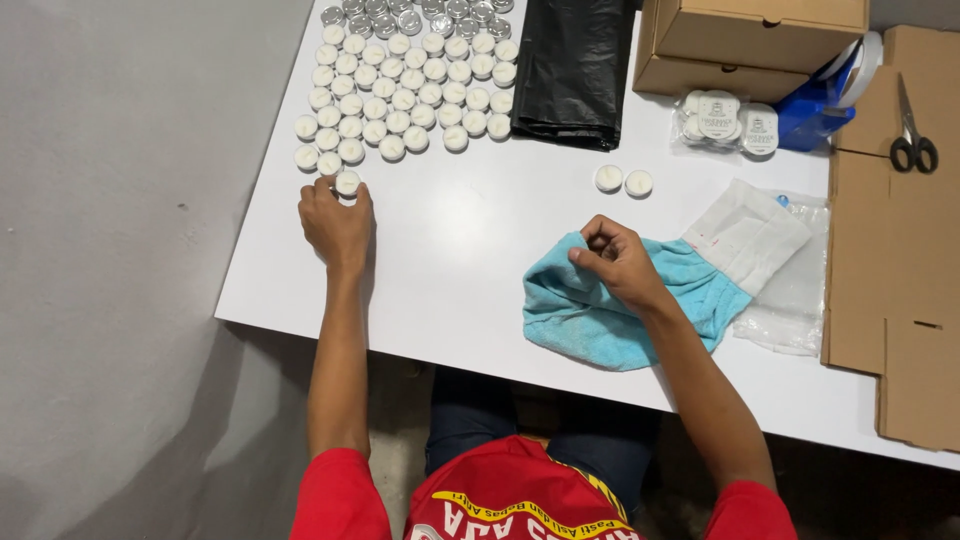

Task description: Cleaning individual candle bases with a cloth and placing them into a plastic bag for packaging.

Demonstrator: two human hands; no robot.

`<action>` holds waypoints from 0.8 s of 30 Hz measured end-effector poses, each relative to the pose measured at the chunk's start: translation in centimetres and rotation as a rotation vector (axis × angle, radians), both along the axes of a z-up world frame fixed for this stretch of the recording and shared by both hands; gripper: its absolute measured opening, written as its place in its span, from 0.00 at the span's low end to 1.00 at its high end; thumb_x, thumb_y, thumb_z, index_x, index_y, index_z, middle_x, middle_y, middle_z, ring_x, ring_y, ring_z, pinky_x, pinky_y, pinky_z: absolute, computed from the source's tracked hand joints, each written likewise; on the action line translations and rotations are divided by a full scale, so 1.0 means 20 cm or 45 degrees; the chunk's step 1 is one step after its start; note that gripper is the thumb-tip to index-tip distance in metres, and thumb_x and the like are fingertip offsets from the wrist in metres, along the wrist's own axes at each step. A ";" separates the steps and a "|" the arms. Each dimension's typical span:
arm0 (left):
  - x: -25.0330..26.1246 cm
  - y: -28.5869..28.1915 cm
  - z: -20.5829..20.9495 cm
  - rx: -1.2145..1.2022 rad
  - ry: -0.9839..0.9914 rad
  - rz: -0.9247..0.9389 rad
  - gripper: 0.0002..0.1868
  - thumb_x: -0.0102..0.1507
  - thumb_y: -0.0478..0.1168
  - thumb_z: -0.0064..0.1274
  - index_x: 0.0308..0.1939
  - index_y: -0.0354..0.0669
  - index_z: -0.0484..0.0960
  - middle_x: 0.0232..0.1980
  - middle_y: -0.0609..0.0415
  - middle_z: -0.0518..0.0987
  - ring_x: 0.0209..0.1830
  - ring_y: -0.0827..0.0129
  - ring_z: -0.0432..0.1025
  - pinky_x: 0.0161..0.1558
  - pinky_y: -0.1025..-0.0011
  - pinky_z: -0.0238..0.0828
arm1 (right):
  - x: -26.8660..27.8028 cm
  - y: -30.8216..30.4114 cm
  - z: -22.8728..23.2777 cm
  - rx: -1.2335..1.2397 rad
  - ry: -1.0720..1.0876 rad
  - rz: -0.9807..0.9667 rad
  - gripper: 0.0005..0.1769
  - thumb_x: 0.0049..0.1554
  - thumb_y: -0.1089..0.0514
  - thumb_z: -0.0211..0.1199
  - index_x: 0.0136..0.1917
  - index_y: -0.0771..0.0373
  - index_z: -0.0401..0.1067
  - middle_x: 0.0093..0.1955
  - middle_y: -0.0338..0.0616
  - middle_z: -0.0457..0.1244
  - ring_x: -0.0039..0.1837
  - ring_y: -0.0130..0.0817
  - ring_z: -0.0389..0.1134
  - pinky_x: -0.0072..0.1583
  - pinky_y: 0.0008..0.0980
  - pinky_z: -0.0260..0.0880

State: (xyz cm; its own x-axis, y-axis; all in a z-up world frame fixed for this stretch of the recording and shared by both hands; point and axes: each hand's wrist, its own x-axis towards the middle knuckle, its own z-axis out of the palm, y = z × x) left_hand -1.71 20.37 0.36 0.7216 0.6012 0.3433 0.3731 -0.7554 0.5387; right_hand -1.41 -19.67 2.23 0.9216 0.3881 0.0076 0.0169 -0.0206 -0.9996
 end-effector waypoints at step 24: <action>0.12 -1.10 0.07 -0.396 -0.595 -1.346 0.22 0.59 0.39 0.67 0.57 0.38 0.82 0.41 0.51 0.78 0.38 0.61 0.78 0.41 0.67 0.81 | 0.13 -0.09 -0.21 0.373 0.201 -0.476 0.15 0.62 0.67 0.56 0.61 0.65 0.76 0.45 0.42 0.71 0.42 0.19 0.70 0.45 0.18 0.73</action>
